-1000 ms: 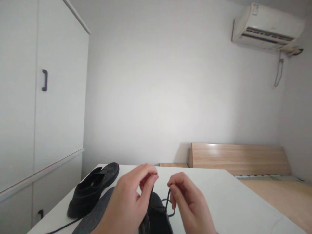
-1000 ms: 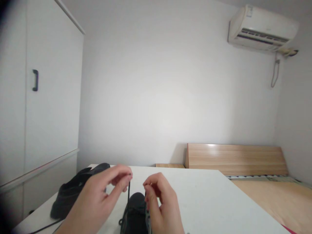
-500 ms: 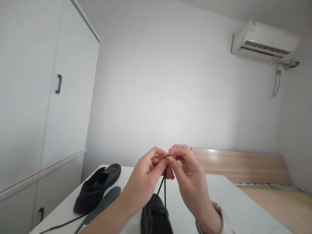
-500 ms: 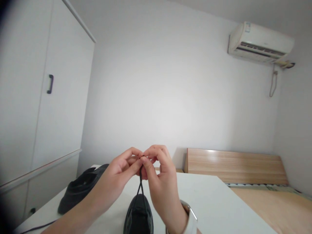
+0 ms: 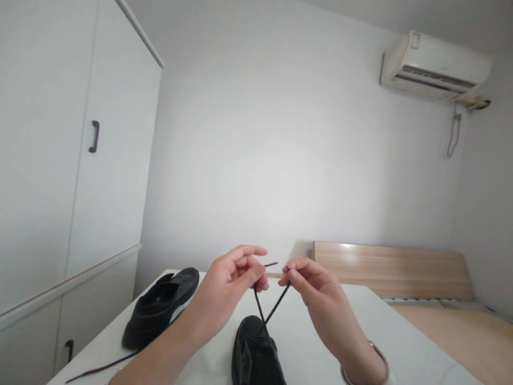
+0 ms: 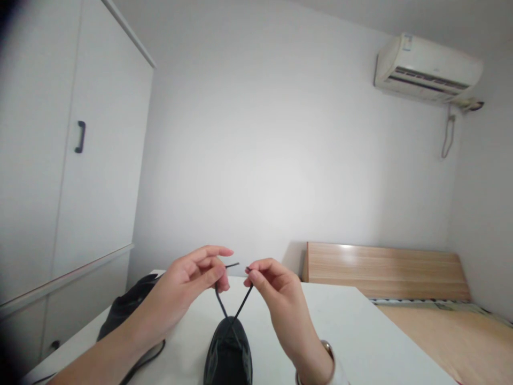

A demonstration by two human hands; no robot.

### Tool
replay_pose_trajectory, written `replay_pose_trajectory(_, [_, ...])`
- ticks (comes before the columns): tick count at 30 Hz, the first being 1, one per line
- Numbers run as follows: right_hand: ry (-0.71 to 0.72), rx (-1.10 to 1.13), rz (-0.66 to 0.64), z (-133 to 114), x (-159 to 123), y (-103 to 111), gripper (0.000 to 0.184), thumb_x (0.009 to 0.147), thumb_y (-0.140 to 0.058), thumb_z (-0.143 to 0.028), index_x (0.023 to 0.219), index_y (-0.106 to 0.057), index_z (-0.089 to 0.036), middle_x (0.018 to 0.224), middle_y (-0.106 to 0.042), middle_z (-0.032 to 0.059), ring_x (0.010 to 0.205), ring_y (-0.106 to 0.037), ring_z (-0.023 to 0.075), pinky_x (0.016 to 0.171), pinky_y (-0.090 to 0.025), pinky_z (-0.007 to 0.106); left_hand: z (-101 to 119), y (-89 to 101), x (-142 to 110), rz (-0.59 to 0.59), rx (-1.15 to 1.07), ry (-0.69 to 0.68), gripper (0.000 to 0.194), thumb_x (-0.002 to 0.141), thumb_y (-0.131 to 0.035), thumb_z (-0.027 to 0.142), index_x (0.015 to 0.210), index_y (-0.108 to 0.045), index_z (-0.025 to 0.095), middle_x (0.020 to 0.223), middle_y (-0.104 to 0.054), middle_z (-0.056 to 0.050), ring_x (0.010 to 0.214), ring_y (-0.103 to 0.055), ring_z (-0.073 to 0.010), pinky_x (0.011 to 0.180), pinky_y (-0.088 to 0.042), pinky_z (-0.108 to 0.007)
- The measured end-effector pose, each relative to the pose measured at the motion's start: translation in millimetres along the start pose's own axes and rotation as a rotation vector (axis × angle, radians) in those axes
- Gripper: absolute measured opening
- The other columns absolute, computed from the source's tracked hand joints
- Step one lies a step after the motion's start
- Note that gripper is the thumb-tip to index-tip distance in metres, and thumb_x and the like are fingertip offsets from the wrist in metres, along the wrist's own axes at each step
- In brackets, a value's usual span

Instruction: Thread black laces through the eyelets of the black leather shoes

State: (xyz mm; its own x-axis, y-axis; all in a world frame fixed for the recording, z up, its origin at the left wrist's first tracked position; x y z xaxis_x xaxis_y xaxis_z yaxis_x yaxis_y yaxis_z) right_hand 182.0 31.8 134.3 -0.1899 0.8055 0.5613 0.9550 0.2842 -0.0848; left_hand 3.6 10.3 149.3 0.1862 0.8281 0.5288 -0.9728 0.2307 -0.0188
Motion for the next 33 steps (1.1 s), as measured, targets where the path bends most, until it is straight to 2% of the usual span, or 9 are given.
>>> replay_pose_trajectory(4, [-0.068, 0.222, 0.137, 15.9, -17.2, 26.5, 0.029, 0.08, -0.079, -0.047, 0.085, -0.066, -0.021, 0.069, -0.059, -0.0047, 0.055, -0.051, 0.0065, 0.056, -0.04, 0.019, -21.5, 39.4, -18.4, 0.096, -0.113, 0.144, 0.031, 0.083, -0.073, 0.044, 0.086, -0.067, 0.014, 0.066, -0.057, 0.003, 0.064, -0.051, -0.0103, 0.063, -0.042, -0.023])
replay_pose_trajectory(6, [-0.105, 0.254, 0.223, 29.1, -27.2, 48.6, 0.03, 0.076, -0.083, -0.043, 0.083, -0.067, -0.019, 0.071, -0.056, -0.0047, 0.048, -0.039, 0.0025, 0.047, -0.031, 0.017, -37.7, 62.4, -31.8, 0.163, -0.158, 0.204, 0.035, 0.079, -0.077, 0.047, 0.084, -0.066, 0.015, 0.066, -0.052, 0.005, 0.058, -0.042, -0.0071, 0.056, -0.036, -0.02])
replay_pose_trajectory(9, [-0.137, 0.257, 0.37, 50.9, -43.3, 87.9, 0.033, 0.069, -0.088, -0.041, 0.078, -0.068, -0.017, 0.072, -0.054, -0.0032, 0.048, -0.033, 0.0018, 0.045, -0.029, 0.016, -65.7, 97.2, -55.0, 0.298, -0.107, 0.265, 0.041, 0.075, -0.079, 0.053, 0.087, -0.066, 0.016, 0.067, -0.048, 0.007, 0.052, -0.031, -0.0043, 0.05, -0.028, -0.019])
replay_pose_trajectory(13, [-0.15, 0.25, 0.537, 75.0, -62.9, 128.4, 0.035, 0.063, -0.091, -0.042, 0.074, -0.069, -0.017, 0.07, -0.05, -0.0035, 0.048, -0.029, 0.0024, 0.042, -0.03, 0.016, -101.2, 132.7, -82.6, 0.444, -0.029, 0.322, 0.05, 0.069, -0.08, 0.061, 0.091, -0.067, 0.018, 0.067, -0.054, 0.005, 0.051, -0.035, -0.0056, 0.049, -0.03, -0.019])
replay_pose_trajectory(16, [-0.141, 0.196, 0.578, 85.8, -70.6, 139.0, 0.035, 0.061, -0.091, -0.043, 0.073, -0.069, -0.018, 0.072, -0.052, -0.0026, 0.048, -0.029, 0.003, 0.042, -0.03, 0.017, -116.4, 143.1, -91.5, 0.49, 0.056, 0.334, 0.051, 0.064, -0.082, 0.062, 0.087, -0.07, 0.019, 0.066, -0.059, 0.003, 0.05, -0.04, -0.0083, 0.047, -0.033, -0.02])
replay_pose_trajectory(19, [-0.121, 0.03, 0.491, 89.8, -70.5, 133.3, 0.032, 0.07, -0.085, -0.047, 0.08, -0.071, -0.02, 0.067, -0.049, -0.0036, 0.049, -0.031, 0.0052, 0.045, -0.029, 0.019, -115.3, 135.0, -87.3, 0.419, 0.259, 0.299, 0.04, 0.069, -0.079, 0.056, 0.088, -0.074, 0.022, 0.069, -0.066, 0.0, 0.062, -0.057, -0.0166, 0.056, -0.043, -0.024])
replay_pose_trajectory(21, [-0.135, -0.147, 0.358, 89.9, -67.3, 120.7, 0.03, 0.078, -0.078, -0.049, 0.084, -0.072, -0.019, 0.063, -0.049, -0.0034, 0.05, -0.035, 0.0075, 0.046, -0.029, 0.021, -109.0, 119.1, -79.9, 0.278, 0.44, 0.269, 0.026, 0.076, -0.074, 0.047, 0.085, -0.075, 0.023, 0.073, -0.071, -0.001, 0.074, -0.065, -0.021, 0.067, -0.048, -0.026])
replay_pose_trajectory(27, [-0.078, -0.751, -0.274, 90.4, -56.8, 59.5, 0.012, 0.083, -0.061, -0.017, 0.076, -0.07, -0.018, 0.076, -0.065, 0.0037, 0.071, -0.06, 0.0169, 0.064, -0.044, 0.027, -104.9, 55.6, -60.4, -0.14, 0.818, 0.178, 0.017, 0.087, -0.057, 0.025, 0.081, -0.073, 0.021, 0.08, -0.075, -0.002, 0.075, -0.066, -0.0188, 0.069, -0.045, -0.024])
replay_pose_trajectory(33, [-0.083, -0.864, -0.413, 102.7, -47.6, 42.2, 0.019, 0.068, -0.054, -0.001, 0.071, -0.064, -0.017, 0.074, -0.057, -0.0004, 0.059, -0.052, 0.0106, 0.055, -0.039, 0.02, -122.6, 35.4, -55.2, -0.246, 0.871, 0.148, 0.015, 0.081, -0.057, 0.014, 0.08, -0.071, 0.019, 0.077, -0.071, -0.001, 0.07, -0.062, -0.015, 0.065, -0.041, -0.021])
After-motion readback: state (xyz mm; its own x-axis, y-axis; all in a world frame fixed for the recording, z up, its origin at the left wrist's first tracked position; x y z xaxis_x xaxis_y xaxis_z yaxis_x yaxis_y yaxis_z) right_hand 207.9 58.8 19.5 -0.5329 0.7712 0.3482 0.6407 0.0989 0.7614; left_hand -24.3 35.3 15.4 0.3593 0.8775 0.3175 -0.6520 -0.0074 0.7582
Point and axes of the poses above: each hand's wrist, its own x-axis towards the middle knuckle, its own y-axis out of the back of the hand, z = x × y, the point moved 2 cm from there along x, towards the middle knuckle
